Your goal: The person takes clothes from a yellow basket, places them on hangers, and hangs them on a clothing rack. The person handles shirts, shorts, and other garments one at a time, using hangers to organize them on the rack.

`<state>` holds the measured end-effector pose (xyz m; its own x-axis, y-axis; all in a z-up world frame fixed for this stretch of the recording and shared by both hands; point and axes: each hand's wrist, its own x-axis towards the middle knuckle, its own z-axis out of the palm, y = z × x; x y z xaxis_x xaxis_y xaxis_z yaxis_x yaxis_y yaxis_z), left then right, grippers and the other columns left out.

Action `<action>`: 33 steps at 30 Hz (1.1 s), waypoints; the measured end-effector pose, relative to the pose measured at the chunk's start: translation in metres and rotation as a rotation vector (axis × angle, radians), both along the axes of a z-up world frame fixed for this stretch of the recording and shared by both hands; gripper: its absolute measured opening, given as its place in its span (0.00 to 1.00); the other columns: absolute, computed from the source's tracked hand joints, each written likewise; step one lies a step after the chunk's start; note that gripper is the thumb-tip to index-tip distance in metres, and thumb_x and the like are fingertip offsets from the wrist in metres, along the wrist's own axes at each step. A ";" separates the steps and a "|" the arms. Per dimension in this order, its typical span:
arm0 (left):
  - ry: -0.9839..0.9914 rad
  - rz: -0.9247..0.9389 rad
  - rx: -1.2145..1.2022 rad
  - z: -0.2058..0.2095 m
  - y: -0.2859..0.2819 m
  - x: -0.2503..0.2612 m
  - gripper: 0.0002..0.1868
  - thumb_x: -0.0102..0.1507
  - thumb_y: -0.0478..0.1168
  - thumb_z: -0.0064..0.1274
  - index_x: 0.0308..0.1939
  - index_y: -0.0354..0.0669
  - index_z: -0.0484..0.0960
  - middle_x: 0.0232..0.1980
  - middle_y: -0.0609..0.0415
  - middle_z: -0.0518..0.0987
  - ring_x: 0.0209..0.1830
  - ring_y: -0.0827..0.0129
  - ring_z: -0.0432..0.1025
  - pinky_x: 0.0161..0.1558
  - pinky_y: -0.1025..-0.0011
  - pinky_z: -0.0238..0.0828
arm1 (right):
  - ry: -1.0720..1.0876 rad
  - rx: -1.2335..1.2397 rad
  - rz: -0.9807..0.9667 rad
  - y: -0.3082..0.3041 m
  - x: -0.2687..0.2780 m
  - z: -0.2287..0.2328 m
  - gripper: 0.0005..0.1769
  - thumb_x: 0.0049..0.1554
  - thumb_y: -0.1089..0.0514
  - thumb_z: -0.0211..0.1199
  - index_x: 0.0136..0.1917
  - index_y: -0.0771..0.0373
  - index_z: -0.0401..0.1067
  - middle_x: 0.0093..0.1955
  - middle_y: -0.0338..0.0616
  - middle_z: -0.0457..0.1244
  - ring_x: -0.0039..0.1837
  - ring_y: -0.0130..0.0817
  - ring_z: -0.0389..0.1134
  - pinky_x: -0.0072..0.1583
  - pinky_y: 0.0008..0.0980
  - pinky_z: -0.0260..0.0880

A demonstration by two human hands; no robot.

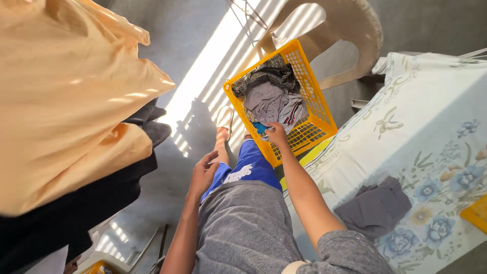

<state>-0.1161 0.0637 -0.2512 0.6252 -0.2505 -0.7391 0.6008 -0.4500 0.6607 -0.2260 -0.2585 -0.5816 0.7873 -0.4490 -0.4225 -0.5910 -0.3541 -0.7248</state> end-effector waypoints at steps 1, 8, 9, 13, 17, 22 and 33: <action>0.009 0.001 0.010 0.007 -0.013 0.006 0.26 0.64 0.39 0.53 0.67 0.42 0.75 0.65 0.48 0.79 0.59 0.64 0.77 0.59 0.68 0.72 | 0.009 0.010 0.001 -0.006 -0.001 -0.031 0.24 0.48 0.57 0.73 0.59 0.59 0.79 0.57 0.62 0.68 0.57 0.48 0.72 0.56 0.40 0.71; 0.031 -0.083 0.248 0.052 -0.041 0.002 0.27 0.63 0.45 0.52 0.67 0.51 0.76 0.57 0.45 0.83 0.52 0.62 0.81 0.53 0.66 0.76 | 0.213 0.096 -0.028 -0.014 0.036 -0.118 0.25 0.46 0.57 0.78 0.56 0.62 0.79 0.52 0.63 0.70 0.48 0.47 0.72 0.49 0.38 0.71; 0.073 -0.152 0.262 0.059 -0.041 0.000 0.28 0.63 0.46 0.52 0.68 0.53 0.76 0.57 0.45 0.84 0.49 0.60 0.83 0.53 0.66 0.76 | 0.367 0.277 -0.104 -0.015 0.042 -0.111 0.22 0.49 0.58 0.75 0.56 0.67 0.79 0.48 0.55 0.73 0.45 0.39 0.74 0.46 0.35 0.71; 0.023 -0.212 0.225 0.059 -0.040 -0.001 0.28 0.63 0.46 0.51 0.68 0.51 0.75 0.56 0.44 0.84 0.55 0.60 0.81 0.56 0.65 0.74 | 0.210 0.260 -0.191 -0.035 0.069 -0.029 0.18 0.51 0.61 0.73 0.54 0.69 0.86 0.46 0.50 0.74 0.41 0.31 0.70 0.45 0.29 0.68; -0.047 -0.365 0.179 0.068 -0.057 0.018 0.28 0.63 0.47 0.52 0.68 0.52 0.75 0.58 0.43 0.82 0.60 0.58 0.77 0.62 0.63 0.69 | 0.114 0.646 -0.367 -0.060 0.092 0.139 0.24 0.49 0.66 0.69 0.61 0.65 0.77 0.44 0.42 0.69 0.36 0.27 0.63 0.38 0.29 0.63; -0.251 -0.486 -0.010 0.068 -0.080 0.052 0.28 0.64 0.46 0.52 0.69 0.50 0.73 0.68 0.46 0.78 0.63 0.58 0.76 0.62 0.61 0.71 | -0.311 1.170 -0.318 -0.056 0.046 0.332 0.30 0.50 0.70 0.63 0.67 0.66 0.68 0.51 0.38 0.69 0.45 0.24 0.66 0.42 0.24 0.63; -0.133 -0.612 -0.387 0.046 -0.159 0.049 0.57 0.50 0.46 0.67 0.79 0.59 0.49 0.74 0.40 0.61 0.68 0.46 0.66 0.58 0.57 0.72 | -1.185 1.266 -0.424 -0.032 -0.052 0.419 0.32 0.47 0.72 0.65 0.67 0.69 0.73 0.58 0.60 0.70 0.59 0.50 0.73 0.62 0.49 0.73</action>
<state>-0.0667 -0.0957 -0.2049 0.3677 -0.8109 -0.4552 0.2206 -0.3995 0.8898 -0.2782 -0.2901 -0.1623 0.8252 -0.5647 0.0136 0.5034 0.7243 -0.4711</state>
